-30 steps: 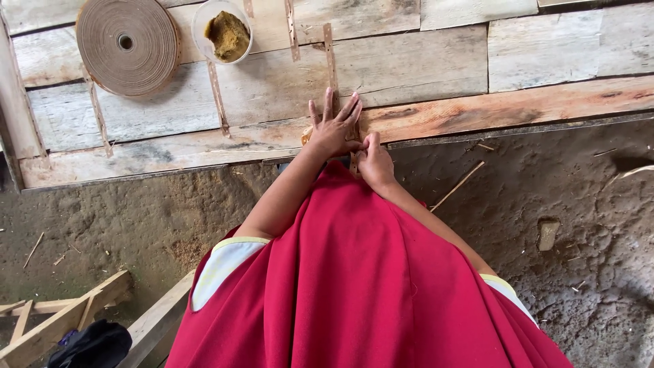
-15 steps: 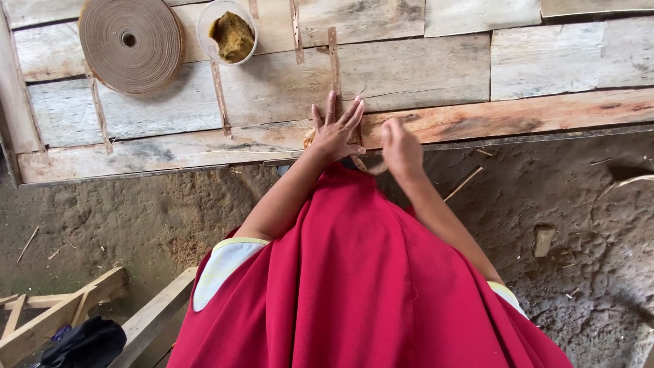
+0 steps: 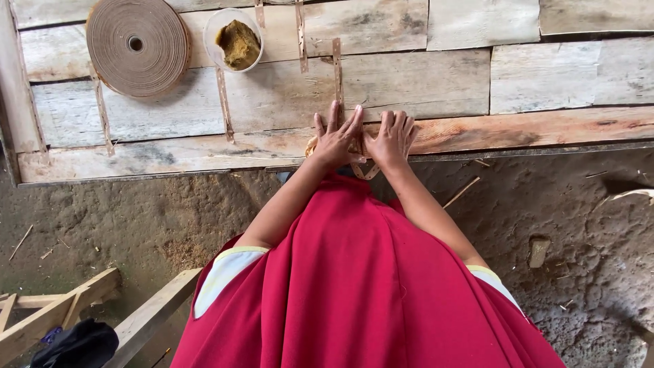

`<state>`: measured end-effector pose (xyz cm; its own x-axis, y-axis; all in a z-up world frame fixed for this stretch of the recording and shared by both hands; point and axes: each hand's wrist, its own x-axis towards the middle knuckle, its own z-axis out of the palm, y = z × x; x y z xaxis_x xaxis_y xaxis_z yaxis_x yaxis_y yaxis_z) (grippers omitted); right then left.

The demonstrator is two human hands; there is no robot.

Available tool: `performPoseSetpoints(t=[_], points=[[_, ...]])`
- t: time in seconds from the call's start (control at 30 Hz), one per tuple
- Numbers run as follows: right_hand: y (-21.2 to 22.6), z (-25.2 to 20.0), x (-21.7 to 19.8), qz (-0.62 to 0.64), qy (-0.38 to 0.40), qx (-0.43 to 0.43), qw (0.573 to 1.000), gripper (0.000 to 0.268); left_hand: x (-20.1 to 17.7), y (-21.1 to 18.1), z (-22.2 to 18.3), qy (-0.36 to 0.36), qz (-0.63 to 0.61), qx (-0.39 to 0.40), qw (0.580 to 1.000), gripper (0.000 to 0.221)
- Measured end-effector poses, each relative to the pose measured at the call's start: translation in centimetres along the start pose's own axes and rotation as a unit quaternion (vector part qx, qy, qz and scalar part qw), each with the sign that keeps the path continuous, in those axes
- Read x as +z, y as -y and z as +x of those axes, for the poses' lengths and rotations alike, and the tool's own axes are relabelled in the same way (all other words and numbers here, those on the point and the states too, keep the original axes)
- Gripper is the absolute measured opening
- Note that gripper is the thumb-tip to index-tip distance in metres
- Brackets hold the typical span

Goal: The person applies a brown paste from a container onto thin strips of material and presses them onto a wooden plank roof surface. They repeat this process across multiple sections of the roof, smoothing each strip into place.

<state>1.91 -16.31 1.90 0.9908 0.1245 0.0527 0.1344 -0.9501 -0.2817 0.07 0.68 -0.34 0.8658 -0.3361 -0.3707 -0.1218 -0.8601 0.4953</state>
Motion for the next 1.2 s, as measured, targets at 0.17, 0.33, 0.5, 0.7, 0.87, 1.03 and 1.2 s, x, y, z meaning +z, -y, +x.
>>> performPoseSetpoints(t=[0.17, 0.33, 0.5, 0.7, 0.87, 1.03, 1.2], points=[[0.0, 1.1, 0.2, 0.018, 0.000, 0.024, 1.000, 0.067, 0.1, 0.1, 0.2, -0.009, -0.005, -0.002, 1.000, 0.136], [0.5, 2.1, -0.4, 0.023, 0.034, 0.050, 0.998, 0.065, 0.9, 0.4, 0.4, -0.024, -0.008, -0.012, 1.000, 0.143], [0.6, 4.4, 0.2, 0.028, -0.024, 0.033, 0.999, 0.067, 0.9, 0.4, 0.5, -0.026, -0.006, -0.012, 1.000, 0.144], [0.2, 5.1, -1.2, 0.022, -0.018, 0.005, 1.000, 0.074, -0.3, -0.4, 0.0, -0.012, -0.011, -0.014, 1.000, 0.144], [-0.7, 2.9, -1.3, 0.011, 0.028, -0.036, 0.999, 0.071, 0.4, -0.1, 0.6, -0.008, -0.014, -0.022, 1.000, 0.146], [-0.4, 1.4, -2.6, 0.000, 0.063, -0.053, 0.997, 0.070, -0.1, -0.2, 0.4, 0.003, -0.006, -0.021, 1.000, 0.143], [-1.1, 0.1, -2.1, 0.013, 0.091, -0.072, 0.993, 0.071, -0.4, 0.0, 0.4, 0.024, -0.019, -0.018, 0.999, 0.134]])
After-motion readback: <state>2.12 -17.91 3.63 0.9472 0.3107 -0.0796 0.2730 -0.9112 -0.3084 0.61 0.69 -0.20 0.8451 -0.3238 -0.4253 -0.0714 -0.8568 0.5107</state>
